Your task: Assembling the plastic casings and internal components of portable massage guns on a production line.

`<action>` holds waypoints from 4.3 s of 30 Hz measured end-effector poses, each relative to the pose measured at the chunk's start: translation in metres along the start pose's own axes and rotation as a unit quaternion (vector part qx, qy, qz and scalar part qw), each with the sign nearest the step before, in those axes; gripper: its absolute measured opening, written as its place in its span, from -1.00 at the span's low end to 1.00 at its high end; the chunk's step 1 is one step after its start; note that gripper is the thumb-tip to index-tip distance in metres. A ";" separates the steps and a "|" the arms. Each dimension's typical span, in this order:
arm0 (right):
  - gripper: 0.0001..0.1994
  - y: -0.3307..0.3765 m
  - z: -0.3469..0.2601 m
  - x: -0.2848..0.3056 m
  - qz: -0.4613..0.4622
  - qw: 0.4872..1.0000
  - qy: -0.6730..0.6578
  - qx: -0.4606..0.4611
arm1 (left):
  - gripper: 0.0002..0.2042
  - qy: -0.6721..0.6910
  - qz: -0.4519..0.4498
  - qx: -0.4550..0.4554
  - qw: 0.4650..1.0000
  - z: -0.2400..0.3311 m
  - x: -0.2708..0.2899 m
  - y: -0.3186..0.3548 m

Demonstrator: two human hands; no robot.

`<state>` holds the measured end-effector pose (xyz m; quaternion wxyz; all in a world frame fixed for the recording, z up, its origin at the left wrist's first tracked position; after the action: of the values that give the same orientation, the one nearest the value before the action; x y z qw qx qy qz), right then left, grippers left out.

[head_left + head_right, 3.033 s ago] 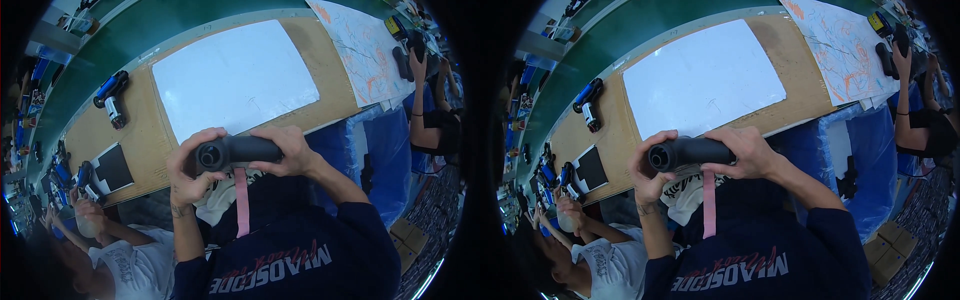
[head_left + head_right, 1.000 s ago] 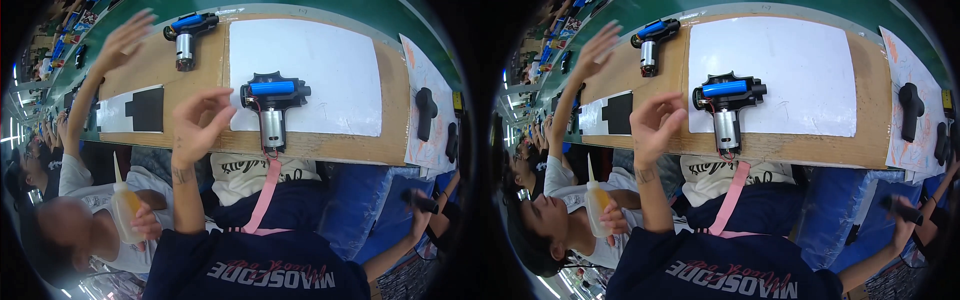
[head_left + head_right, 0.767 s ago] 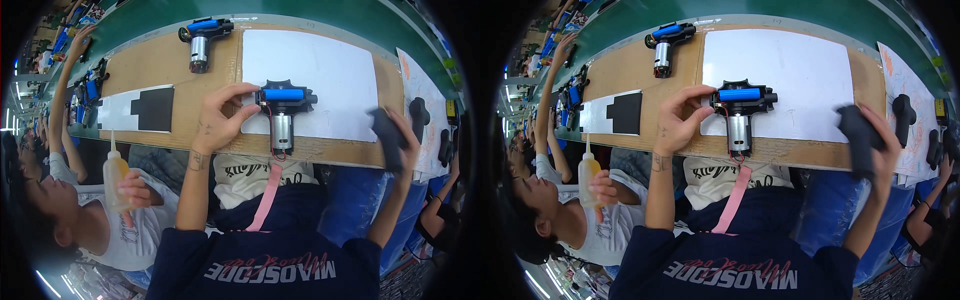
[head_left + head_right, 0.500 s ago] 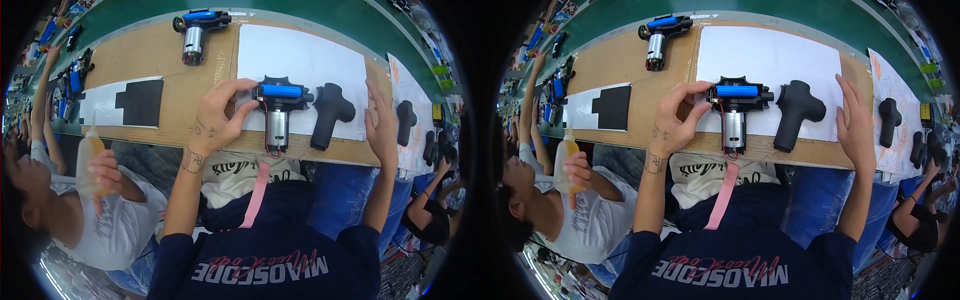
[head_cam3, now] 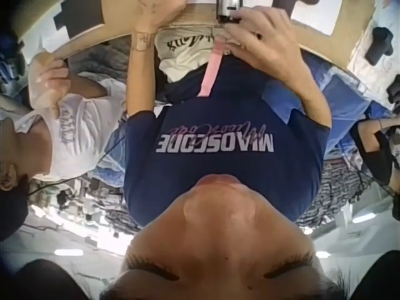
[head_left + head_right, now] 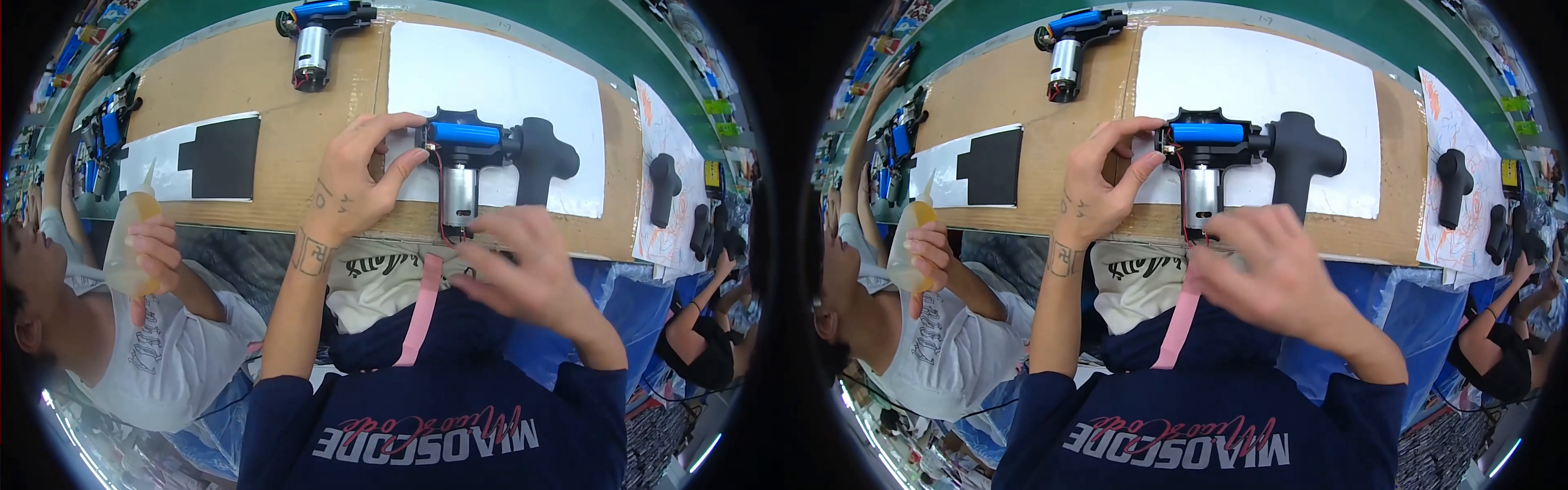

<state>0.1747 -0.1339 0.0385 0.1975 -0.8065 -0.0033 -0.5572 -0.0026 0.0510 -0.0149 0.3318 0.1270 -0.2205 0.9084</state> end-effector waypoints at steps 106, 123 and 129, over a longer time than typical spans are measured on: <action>-0.58 -0.083 -0.011 -0.056 0.174 0.926 -0.307 -0.135 | -0.69 0.108 0.008 0.035 0.994 -0.047 0.026 -0.026; -0.68 -0.001 0.085 -0.019 0.241 0.952 -0.015 -0.189 | -0.30 -0.102 -0.140 -0.187 0.967 0.020 -0.031 -0.074; -0.63 -0.008 0.136 0.010 0.136 0.813 -0.469 -0.317 | -0.23 -0.031 -0.216 -0.284 0.934 0.031 -0.043 -0.124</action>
<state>0.2987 -0.0847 0.0092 -0.0209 -0.9801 0.1910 -0.0494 0.1144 0.0971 0.0351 0.5349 0.0999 -0.4464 0.7104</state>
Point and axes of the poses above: each hand's wrist, its own y-axis away from the middle knuckle, its own x-axis out of the back of the hand, z = x × y, the point moved 1 cm from there along -y, towards the middle knuckle, and after that the axes turned 4 degrees about y, right-handed, at the moved point
